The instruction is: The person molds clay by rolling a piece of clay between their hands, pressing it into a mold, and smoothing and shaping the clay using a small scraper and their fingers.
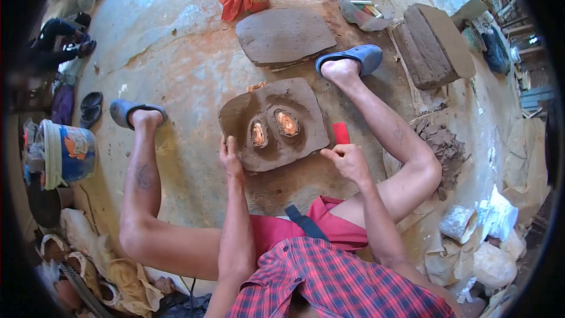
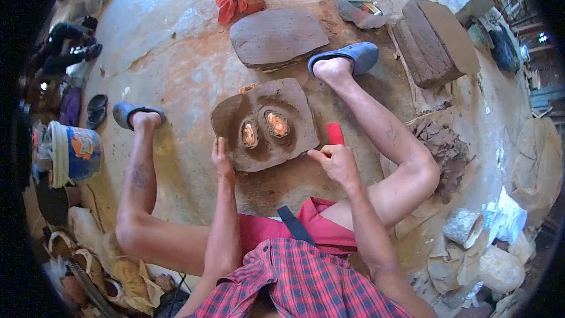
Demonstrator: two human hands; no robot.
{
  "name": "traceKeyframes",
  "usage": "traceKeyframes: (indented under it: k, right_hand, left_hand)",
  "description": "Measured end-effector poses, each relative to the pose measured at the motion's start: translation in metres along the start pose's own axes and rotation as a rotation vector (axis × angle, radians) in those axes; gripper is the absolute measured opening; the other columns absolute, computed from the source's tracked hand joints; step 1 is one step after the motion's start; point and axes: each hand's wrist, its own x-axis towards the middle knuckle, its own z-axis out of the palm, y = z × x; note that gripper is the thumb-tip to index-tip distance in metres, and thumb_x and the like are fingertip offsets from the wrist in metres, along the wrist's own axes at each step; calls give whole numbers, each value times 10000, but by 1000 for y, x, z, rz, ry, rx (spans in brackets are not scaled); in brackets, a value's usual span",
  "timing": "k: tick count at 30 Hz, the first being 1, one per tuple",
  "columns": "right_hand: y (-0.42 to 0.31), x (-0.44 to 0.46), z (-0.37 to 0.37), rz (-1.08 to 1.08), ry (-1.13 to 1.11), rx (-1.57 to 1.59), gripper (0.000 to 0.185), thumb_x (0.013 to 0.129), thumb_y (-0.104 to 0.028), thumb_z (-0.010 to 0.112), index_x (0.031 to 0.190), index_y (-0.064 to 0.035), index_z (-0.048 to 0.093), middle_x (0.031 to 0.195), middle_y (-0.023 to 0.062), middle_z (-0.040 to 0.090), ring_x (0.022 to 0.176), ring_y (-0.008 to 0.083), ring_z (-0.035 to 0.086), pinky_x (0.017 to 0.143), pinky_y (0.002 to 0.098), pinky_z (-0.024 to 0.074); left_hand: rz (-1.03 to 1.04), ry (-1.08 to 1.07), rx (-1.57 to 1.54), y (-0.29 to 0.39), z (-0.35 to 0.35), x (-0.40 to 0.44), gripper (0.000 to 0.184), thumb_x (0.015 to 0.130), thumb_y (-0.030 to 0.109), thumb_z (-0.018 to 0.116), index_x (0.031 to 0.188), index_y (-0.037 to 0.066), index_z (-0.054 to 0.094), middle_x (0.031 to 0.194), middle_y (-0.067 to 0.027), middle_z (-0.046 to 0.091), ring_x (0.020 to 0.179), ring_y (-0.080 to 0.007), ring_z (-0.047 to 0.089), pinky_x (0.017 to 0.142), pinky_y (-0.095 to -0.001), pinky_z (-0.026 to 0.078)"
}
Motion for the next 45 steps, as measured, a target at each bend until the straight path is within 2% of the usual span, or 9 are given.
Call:
traceKeyframes:
  k: [5, 10, 14, 22, 26, 33, 36, 38, 45]
  right_hand:
    - [21, 2, 1, 46, 33, 285, 182, 887, -183, 775, 893, -1, 775, 669, 63, 710, 596, 104, 674, 565, 293, 519]
    - [44, 13, -2, 0, 132, 376, 122, 847, -89, 782, 918, 2, 744, 734, 111, 729, 623, 142, 676, 592, 316, 529]
    - [35, 9, -12, 56, 110, 357, 145, 855, -129, 785, 903, -4, 731, 741, 127, 735, 653, 197, 707, 624, 358, 545]
    - [35, 7, 10, 41, 206, 289, 196, 900, -222, 769, 903, -30, 731, 780, 172, 730, 737, 325, 726, 703, 440, 547]
    - [28, 1, 4, -22, 267, 305, 181, 907, -214, 756, 904, -37, 723, 802, 174, 735, 757, 330, 731, 707, 445, 549]
    - [27, -1, 9, -88, 339, 325, 165, 875, -152, 770, 934, -34, 673, 804, 164, 729, 742, 320, 721, 694, 431, 546]
    - [33, -4, 9, -74, 345, 310, 221, 867, -144, 772, 1023, -43, 651, 787, 161, 719, 718, 307, 710, 677, 422, 530]
    - [36, -5, 11, -98, 366, 278, 223, 870, -140, 769, 1036, -43, 656, 787, 161, 720, 719, 303, 711, 674, 423, 530]
    - [27, 2, 13, -179, 409, 291, 188, 904, -147, 754, 1036, -24, 703, 824, 182, 735, 749, 285, 728, 700, 404, 550]
  left_hand:
    - [38, -138, 34, 10, -1, -13, 650, 997, 170, 693, 1556, 12, 402, 1483, -147, 555, 1285, -220, 580, 1098, -336, 426]
    - [46, -18, 256, 80, 4, -10, 712, 989, 186, 707, 1581, 21, 349, 1531, -214, 492, 1325, -261, 558, 1086, -365, 458]
    - [308, -269, 605, 161, -10, 37, 607, 988, 226, 711, 1514, 26, 484, 1469, -182, 567, 1273, -232, 589, 1035, -341, 475]
    - [409, -542, 805, 307, -3, -6, 592, 1002, 254, 689, 1517, 42, 488, 1427, -136, 602, 1231, -175, 596, 974, -293, 478]
    - [267, -705, 787, 277, -39, -21, 663, 979, 254, 721, 1545, 47, 444, 1442, -151, 589, 1225, -177, 600, 960, -297, 488]
    - [-161, -235, 640, 138, -35, -24, 894, 894, 318, 817, 1596, 48, 334, 1491, -230, 537, 1307, -287, 581, 1003, -406, 504]
    - [-94, -144, 652, 87, -25, -4, 911, 879, 342, 827, 1597, 76, 334, 1315, -145, 660, 1165, -255, 636, 897, -399, 529]
    - [-44, -160, 639, 78, -9, 8, 968, 823, 332, 864, 1590, 48, 347, 1366, -203, 651, 1218, -288, 648, 1022, -400, 503]
    - [337, -68, 764, 50, 20, 14, 894, 769, 269, 867, 1511, 3, 446, 1327, -216, 666, 1228, -366, 642, 1062, -455, 491]
